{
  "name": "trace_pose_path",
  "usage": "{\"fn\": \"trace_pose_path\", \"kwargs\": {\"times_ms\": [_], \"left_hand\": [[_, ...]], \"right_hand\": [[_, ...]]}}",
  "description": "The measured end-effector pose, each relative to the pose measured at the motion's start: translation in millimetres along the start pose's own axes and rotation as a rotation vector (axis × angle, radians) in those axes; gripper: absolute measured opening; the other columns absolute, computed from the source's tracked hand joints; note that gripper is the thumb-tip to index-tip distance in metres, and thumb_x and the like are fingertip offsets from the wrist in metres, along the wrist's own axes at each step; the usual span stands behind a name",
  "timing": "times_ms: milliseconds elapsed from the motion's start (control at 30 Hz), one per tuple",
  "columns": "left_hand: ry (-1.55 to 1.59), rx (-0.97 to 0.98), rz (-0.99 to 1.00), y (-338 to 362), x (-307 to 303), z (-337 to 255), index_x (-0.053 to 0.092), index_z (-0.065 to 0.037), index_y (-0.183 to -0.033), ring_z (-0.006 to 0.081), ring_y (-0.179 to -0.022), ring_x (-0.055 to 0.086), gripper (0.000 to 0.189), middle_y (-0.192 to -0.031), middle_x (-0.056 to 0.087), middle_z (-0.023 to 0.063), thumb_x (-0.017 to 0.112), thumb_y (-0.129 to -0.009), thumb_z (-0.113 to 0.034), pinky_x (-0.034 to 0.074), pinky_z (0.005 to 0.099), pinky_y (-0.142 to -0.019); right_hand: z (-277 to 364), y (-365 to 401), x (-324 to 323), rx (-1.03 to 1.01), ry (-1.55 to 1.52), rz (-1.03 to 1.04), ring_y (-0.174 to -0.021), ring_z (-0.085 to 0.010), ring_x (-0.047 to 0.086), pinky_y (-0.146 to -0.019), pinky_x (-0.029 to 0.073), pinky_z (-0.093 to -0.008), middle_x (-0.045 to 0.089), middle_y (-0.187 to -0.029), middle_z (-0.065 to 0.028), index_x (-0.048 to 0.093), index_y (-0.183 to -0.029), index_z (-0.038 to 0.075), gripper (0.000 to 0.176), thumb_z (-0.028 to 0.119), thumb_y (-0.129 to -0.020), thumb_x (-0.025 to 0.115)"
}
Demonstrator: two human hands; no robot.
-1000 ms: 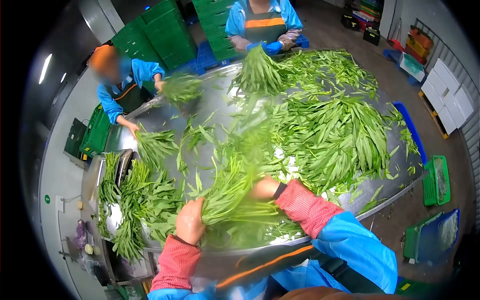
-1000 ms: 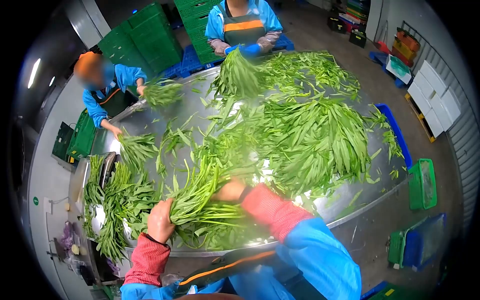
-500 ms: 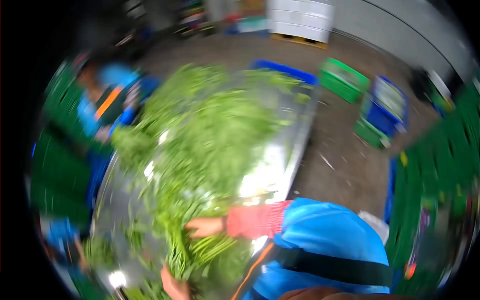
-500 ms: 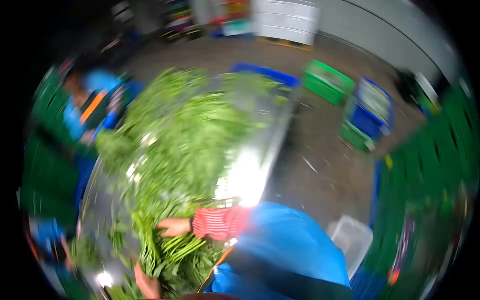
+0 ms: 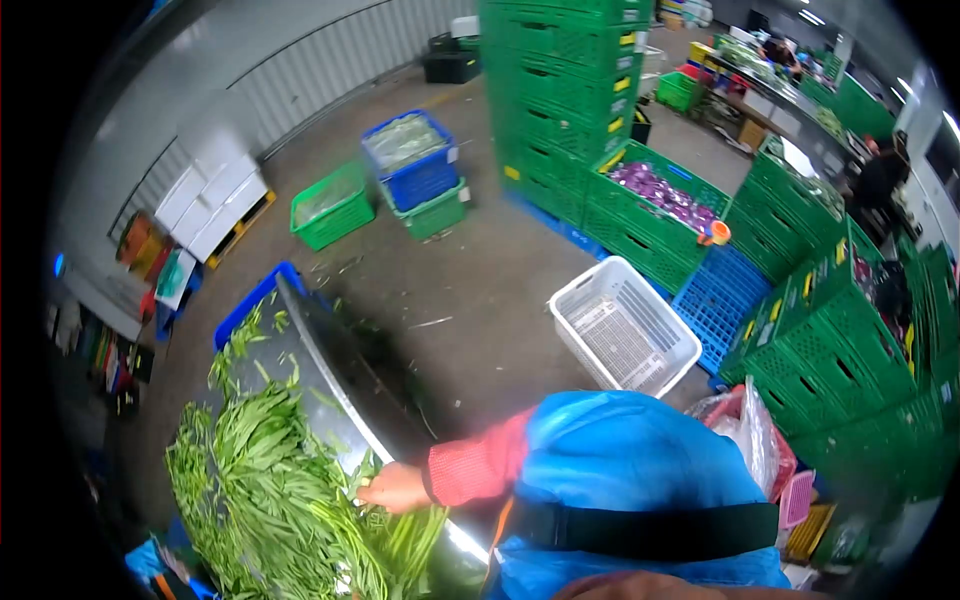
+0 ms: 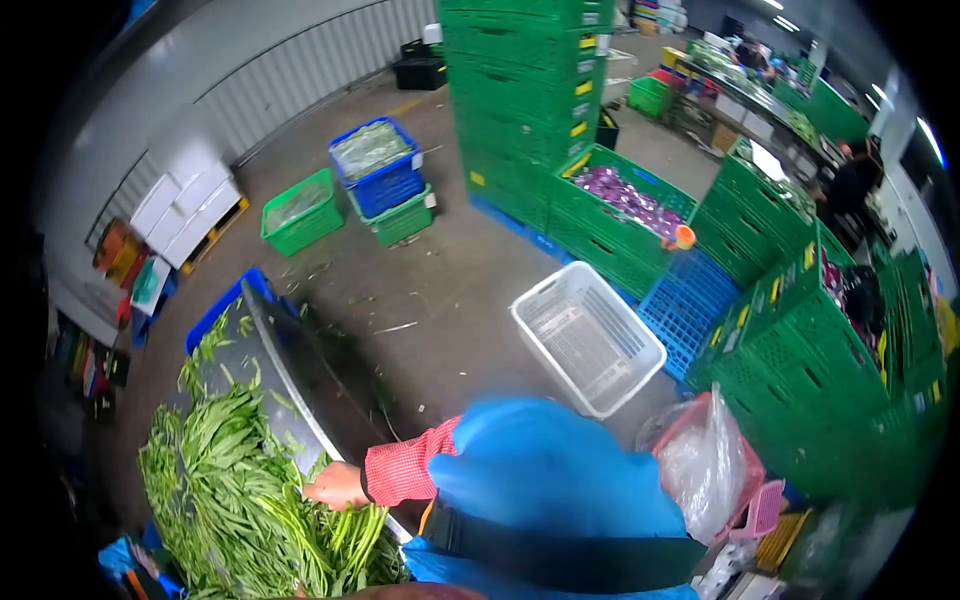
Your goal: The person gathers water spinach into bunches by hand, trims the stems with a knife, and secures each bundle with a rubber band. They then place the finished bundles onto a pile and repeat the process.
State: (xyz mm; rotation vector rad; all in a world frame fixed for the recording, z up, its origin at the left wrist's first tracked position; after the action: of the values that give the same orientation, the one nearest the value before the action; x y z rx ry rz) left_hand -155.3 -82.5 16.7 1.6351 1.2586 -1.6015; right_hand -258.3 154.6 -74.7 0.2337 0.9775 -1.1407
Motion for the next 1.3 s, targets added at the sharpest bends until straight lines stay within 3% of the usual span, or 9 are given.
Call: {"fn": "trace_pose_path", "kwargs": {"times_ms": [33,233,400,533,600,867,1000,1133,1300], "left_hand": [[0.118,-0.408,0.226,5,-1,-16,0.053,0.000,-0.124,0.0395,-0.104,0.057,0.048,-0.115,0.060,0.0241,0.062,-0.084,-0.026,0.045,0.0425,-0.090],[-0.060,-0.126,0.007,16,1,-35,0.057,-0.001,-0.121,0.0399,-0.098,0.059,0.047,-0.109,0.063,0.0238,0.062,-0.084,-0.030,0.047,0.0444,-0.086],[0.032,-0.192,0.035,13,6,-53,0.056,0.000,-0.122,0.0394,-0.100,0.059,0.047,-0.110,0.062,0.0239,0.062,-0.084,-0.028,0.046,0.0435,-0.088],[0.078,-0.197,0.048,1,13,-59,0.055,0.000,-0.122,0.0387,-0.100,0.059,0.047,-0.111,0.062,0.0235,0.062,-0.084,-0.027,0.046,0.0430,-0.088],[0.096,-0.199,0.053,-6,18,-62,0.055,0.000,-0.122,0.0384,-0.100,0.059,0.047,-0.111,0.062,0.0233,0.063,-0.084,-0.026,0.046,0.0427,-0.088],[0.169,-0.204,0.076,-32,29,-63,0.054,0.000,-0.123,0.0370,-0.100,0.059,0.047,-0.111,0.062,0.0225,0.063,-0.083,-0.023,0.046,0.0417,-0.089],[0.205,-0.202,0.086,-44,35,-62,0.053,0.000,-0.123,0.0363,-0.100,0.059,0.048,-0.112,0.061,0.0221,0.064,-0.082,-0.022,0.046,0.0412,-0.089],[0.245,-0.207,0.091,-55,41,-60,0.053,0.000,-0.124,0.0356,-0.100,0.059,0.048,-0.112,0.061,0.0217,0.064,-0.082,-0.020,0.046,0.0407,-0.089],[0.300,-0.217,0.091,-66,46,-55,0.052,0.000,-0.124,0.0347,-0.100,0.059,0.049,-0.112,0.061,0.0212,0.064,-0.081,-0.018,0.046,0.0401,-0.089]], "right_hand": [[-6,10,-6,0.039,0.002,0.001,-0.066,-0.0349,0.063,-0.057,0.048,-0.0453,0.061,-0.068,-0.0149,0.053,-0.095,0.002,0.030,0.012,-0.069,0.064],[-16,50,-43,0.161,0.008,-0.146,-0.067,-0.0356,0.063,-0.059,0.049,-0.0454,0.063,-0.068,-0.0154,0.059,-0.079,0.004,0.022,0.018,-0.066,0.070],[-24,41,-40,0.297,-0.062,-0.241,-0.071,-0.0370,0.064,-0.064,0.051,-0.0472,0.064,-0.072,-0.0193,0.065,-0.081,0.003,0.018,0.019,-0.073,0.063],[-32,30,-88,0.483,-0.412,-0.086,-0.065,-0.0348,0.062,-0.062,0.047,-0.0438,0.061,-0.068,-0.0202,0.062,-0.083,-0.001,0.039,0.035,-0.092,0.050],[-43,11,-64,0.176,-0.592,-0.233,-0.058,-0.0292,0.057,-0.060,0.045,-0.0427,0.058,-0.064,-0.0184,0.056,-0.085,-0.003,0.046,0.041,-0.096,0.045],[18,22,-63,0.139,-0.360,0.190,-0.085,-0.0347,0.062,-0.076,0.047,-0.0460,0.063,-0.093,-0.0217,0.052,-0.105,0.002,0.039,0.039,-0.091,0.050],[-13,12,-41,-0.109,-0.495,0.161,-0.079,-0.0318,0.060,-0.070,0.046,-0.0426,0.062,-0.084,-0.0168,0.055,-0.100,0.004,0.026,0.026,-0.086,0.059],[-16,12,-54,-0.015,-0.535,0.042,-0.077,-0.0272,0.061,-0.067,0.047,-0.0392,0.062,-0.082,-0.0146,0.056,-0.098,0.003,0.028,0.024,-0.082,0.065],[-14,6,-51,-0.018,-0.598,0.241,-0.078,-0.0267,0.062,-0.069,0.049,-0.0374,0.064,-0.083,-0.0155,0.059,-0.100,0.002,0.037,0.024,-0.075,0.074]]}}
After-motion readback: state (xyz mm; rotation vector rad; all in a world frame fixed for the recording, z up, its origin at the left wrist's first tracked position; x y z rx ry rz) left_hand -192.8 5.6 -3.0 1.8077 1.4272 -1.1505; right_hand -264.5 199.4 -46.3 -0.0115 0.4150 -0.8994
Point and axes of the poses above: each hand's wrist, its own y-axis away from the middle knuckle, its own x-axis out of the palm, z = x × y, the point moved 3 cm from there along -y, towards the middle knuckle
